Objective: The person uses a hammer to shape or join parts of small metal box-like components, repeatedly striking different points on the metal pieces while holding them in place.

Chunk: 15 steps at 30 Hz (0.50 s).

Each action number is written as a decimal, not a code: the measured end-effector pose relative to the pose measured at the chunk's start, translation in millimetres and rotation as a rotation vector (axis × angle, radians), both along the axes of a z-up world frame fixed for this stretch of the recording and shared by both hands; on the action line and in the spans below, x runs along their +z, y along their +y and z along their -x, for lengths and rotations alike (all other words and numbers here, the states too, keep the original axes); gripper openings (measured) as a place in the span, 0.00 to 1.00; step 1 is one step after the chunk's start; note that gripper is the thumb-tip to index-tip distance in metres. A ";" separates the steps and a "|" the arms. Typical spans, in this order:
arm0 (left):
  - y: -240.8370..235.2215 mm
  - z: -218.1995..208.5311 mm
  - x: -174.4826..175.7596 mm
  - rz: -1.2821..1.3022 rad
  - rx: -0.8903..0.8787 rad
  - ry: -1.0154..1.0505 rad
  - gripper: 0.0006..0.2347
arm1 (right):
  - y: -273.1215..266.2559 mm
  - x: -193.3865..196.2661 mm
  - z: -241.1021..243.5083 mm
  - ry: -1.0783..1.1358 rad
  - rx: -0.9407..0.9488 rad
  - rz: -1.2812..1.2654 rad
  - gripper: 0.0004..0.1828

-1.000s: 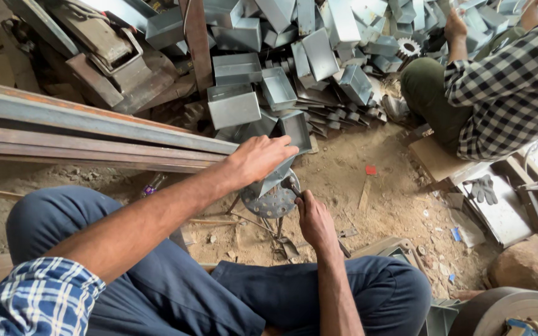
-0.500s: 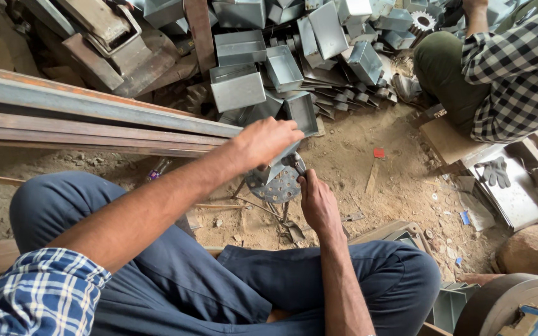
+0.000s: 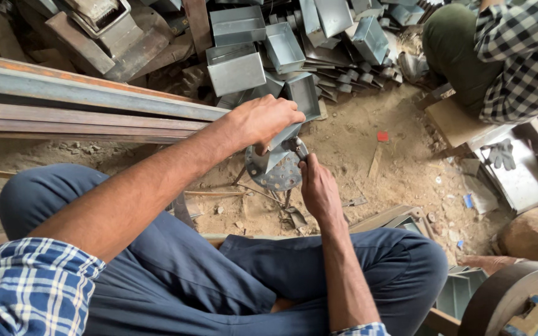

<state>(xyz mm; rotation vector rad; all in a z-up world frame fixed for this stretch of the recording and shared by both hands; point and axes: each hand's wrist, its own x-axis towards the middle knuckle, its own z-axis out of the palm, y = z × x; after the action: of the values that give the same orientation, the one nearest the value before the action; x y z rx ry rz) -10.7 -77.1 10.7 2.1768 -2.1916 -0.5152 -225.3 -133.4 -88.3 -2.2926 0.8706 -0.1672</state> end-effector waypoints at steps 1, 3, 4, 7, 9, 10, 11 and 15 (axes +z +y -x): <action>4.3 1.6 1.9 -0.006 -0.009 0.003 0.36 | 1.3 2.5 1.8 -0.054 0.022 0.077 0.12; 13.2 2.5 -0.9 0.105 -0.008 0.014 0.35 | 3.1 4.8 4.1 -0.102 0.036 0.148 0.12; 15.8 5.5 -6.4 0.099 -0.016 0.020 0.35 | 3.3 4.2 4.9 -0.105 0.049 0.185 0.12; 14.7 13.8 -27.7 0.277 0.009 0.048 0.20 | -0.6 -3.8 6.2 -0.096 0.045 0.232 0.12; 12.4 17.2 -39.4 0.321 0.014 -0.055 0.14 | 1.6 -16.0 4.6 -0.084 0.034 0.236 0.11; 15.2 15.7 -43.3 0.319 0.015 -0.052 0.14 | 5.1 -23.2 2.6 0.040 0.027 0.203 0.10; 14.7 15.0 -44.9 0.348 0.008 -0.053 0.12 | 5.2 -27.2 4.3 0.167 0.013 0.177 0.10; 11.8 18.0 -50.6 0.349 0.013 -0.113 0.11 | 6.5 -32.8 -0.8 0.063 0.076 0.350 0.10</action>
<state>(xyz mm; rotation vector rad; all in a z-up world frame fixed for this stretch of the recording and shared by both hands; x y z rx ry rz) -28.7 -65.3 -39.9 2.0740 -2.1222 -0.0040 -224.5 -126.9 -121.1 -2.6646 0.8369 -0.2298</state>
